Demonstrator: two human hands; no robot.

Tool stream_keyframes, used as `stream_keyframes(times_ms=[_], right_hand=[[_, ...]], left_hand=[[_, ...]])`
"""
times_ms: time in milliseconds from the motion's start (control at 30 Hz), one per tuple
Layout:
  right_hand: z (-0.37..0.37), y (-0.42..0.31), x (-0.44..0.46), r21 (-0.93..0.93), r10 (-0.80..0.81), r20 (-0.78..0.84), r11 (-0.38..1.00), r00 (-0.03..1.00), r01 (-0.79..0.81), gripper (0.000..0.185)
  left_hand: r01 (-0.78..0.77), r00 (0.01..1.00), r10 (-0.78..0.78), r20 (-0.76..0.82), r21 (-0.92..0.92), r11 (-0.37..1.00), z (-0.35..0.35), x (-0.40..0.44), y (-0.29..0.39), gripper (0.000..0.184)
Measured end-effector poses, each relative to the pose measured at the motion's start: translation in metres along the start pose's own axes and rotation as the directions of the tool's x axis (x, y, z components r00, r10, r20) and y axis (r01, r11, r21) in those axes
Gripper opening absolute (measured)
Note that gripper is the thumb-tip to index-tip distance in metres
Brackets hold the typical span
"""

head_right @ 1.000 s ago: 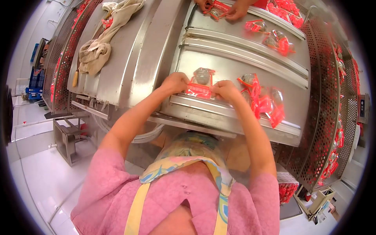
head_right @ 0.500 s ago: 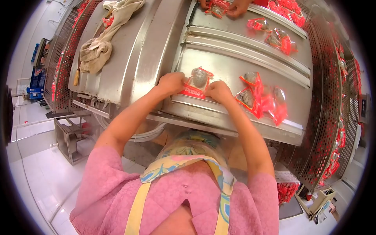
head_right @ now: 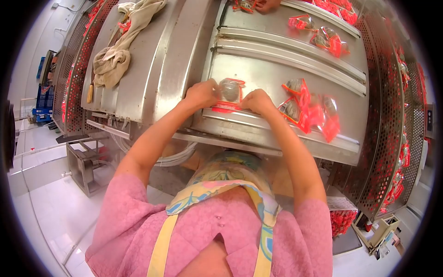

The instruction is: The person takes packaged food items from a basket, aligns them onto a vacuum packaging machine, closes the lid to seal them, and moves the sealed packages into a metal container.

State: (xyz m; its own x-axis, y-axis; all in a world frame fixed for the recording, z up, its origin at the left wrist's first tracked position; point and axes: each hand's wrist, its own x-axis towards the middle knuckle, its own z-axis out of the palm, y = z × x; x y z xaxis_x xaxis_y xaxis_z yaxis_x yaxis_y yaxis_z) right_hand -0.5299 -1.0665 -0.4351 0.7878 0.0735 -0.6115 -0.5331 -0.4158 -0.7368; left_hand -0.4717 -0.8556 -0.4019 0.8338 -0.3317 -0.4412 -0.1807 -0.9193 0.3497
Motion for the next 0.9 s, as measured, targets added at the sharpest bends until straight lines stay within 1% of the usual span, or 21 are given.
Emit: stream_keyframes(times_ms=[67,167,200,267,300,367,400,467,533,567,633,700,733,800,833,900], right_hand=[[0.002,0.005,0.004,-0.018,-0.038,0.011,0.999,0.999,0.038,0.022],[0.002,0.004,0.006,-0.020,-0.008,0.037,1.000,0.999,0.009,0.024],[0.001,0.000,0.005,-0.027,0.031,0.043,0.999,0.999,-0.030,0.024],[-0.004,-0.009,0.002,-0.044,0.107,0.055,0.994,0.993,-0.104,0.025],[-0.001,-0.004,0.004,-0.050,0.002,0.015,0.999,1.000,-0.002,0.026],[0.010,0.013,0.009,-0.070,-0.203,-0.066,0.978,0.977,0.198,0.027],[0.011,0.015,0.010,-0.094,-0.188,-0.056,0.979,0.981,0.182,0.027],[0.013,0.016,0.011,-0.144,-0.157,-0.031,0.978,0.987,0.151,0.028],[0.008,0.017,-0.005,-0.203,-0.310,-0.245,0.943,0.919,0.264,0.029],[0.005,0.018,-0.021,-0.242,-0.378,-0.341,0.920,0.861,0.308,0.030],[-0.024,0.002,-0.079,-0.349,-0.403,-0.437,0.900,0.804,0.261,0.029],[-0.046,0.016,-0.111,-0.608,-0.560,-0.488,0.768,0.669,0.198,0.027],[-0.053,0.022,-0.121,-0.648,-0.530,-0.479,0.751,0.700,0.125,0.028],[-0.062,0.032,-0.136,-0.717,-0.459,-0.475,0.697,0.751,-0.027,0.032],[-0.065,0.039,-0.136,-0.747,-0.489,-0.475,0.664,0.732,-0.041,0.033],[-0.065,0.051,-0.131,-0.803,-0.552,-0.465,0.592,0.693,-0.067,0.036]], left_hand=[[0.002,1.000,-0.002,-0.007,0.019,1.000,-0.004,-0.009,0.004,0.023],[-0.004,0.999,0.008,-0.047,0.073,0.997,-0.003,-0.015,0.005,0.021],[-0.009,0.998,0.016,-0.066,0.095,0.995,-0.004,-0.018,0.008,0.022],[-0.086,0.986,0.094,-0.140,0.066,0.994,-0.009,-0.031,0.013,0.022],[-0.126,0.975,0.134,-0.177,0.055,0.990,-0.010,-0.039,0.016,0.022],[-0.305,0.914,0.319,-0.251,0.093,0.948,0.001,-0.056,0.014,0.020],[-0.390,0.869,0.406,-0.284,0.115,0.914,0.008,-0.061,0.012,0.018],[-0.425,0.856,0.432,-0.283,0.089,0.901,0.027,-0.065,0.006,0.014],[-0.467,0.830,0.468,-0.302,0.082,0.881,0.035,-0.066,0.004,0.011],[-0.528,0.794,0.540,-0.279,0.122,0.840,0.034,-0.067,0.002,0.011],[-0.638,0.710,0.665,-0.232,0.188,0.746,0.033,-0.069,-0.004,0.012],[-0.604,0.736,0.598,-0.318,0.091,0.792,0.033,-0.075,0.000,0.013],[-0.586,0.748,0.560,-0.356,0.041,0.809,0.032,-0.077,0.002,0.013],[-0.564,0.737,0.543,-0.403,0.076,0.822,0.033,-0.072,0.009,0.016],[-0.552,0.729,0.533,-0.429,0.092,0.829,0.034,-0.068,0.013,0.018],[-0.577,0.724,0.537,-0.432,0.046,0.815,0.040,-0.062,0.014,0.015]])
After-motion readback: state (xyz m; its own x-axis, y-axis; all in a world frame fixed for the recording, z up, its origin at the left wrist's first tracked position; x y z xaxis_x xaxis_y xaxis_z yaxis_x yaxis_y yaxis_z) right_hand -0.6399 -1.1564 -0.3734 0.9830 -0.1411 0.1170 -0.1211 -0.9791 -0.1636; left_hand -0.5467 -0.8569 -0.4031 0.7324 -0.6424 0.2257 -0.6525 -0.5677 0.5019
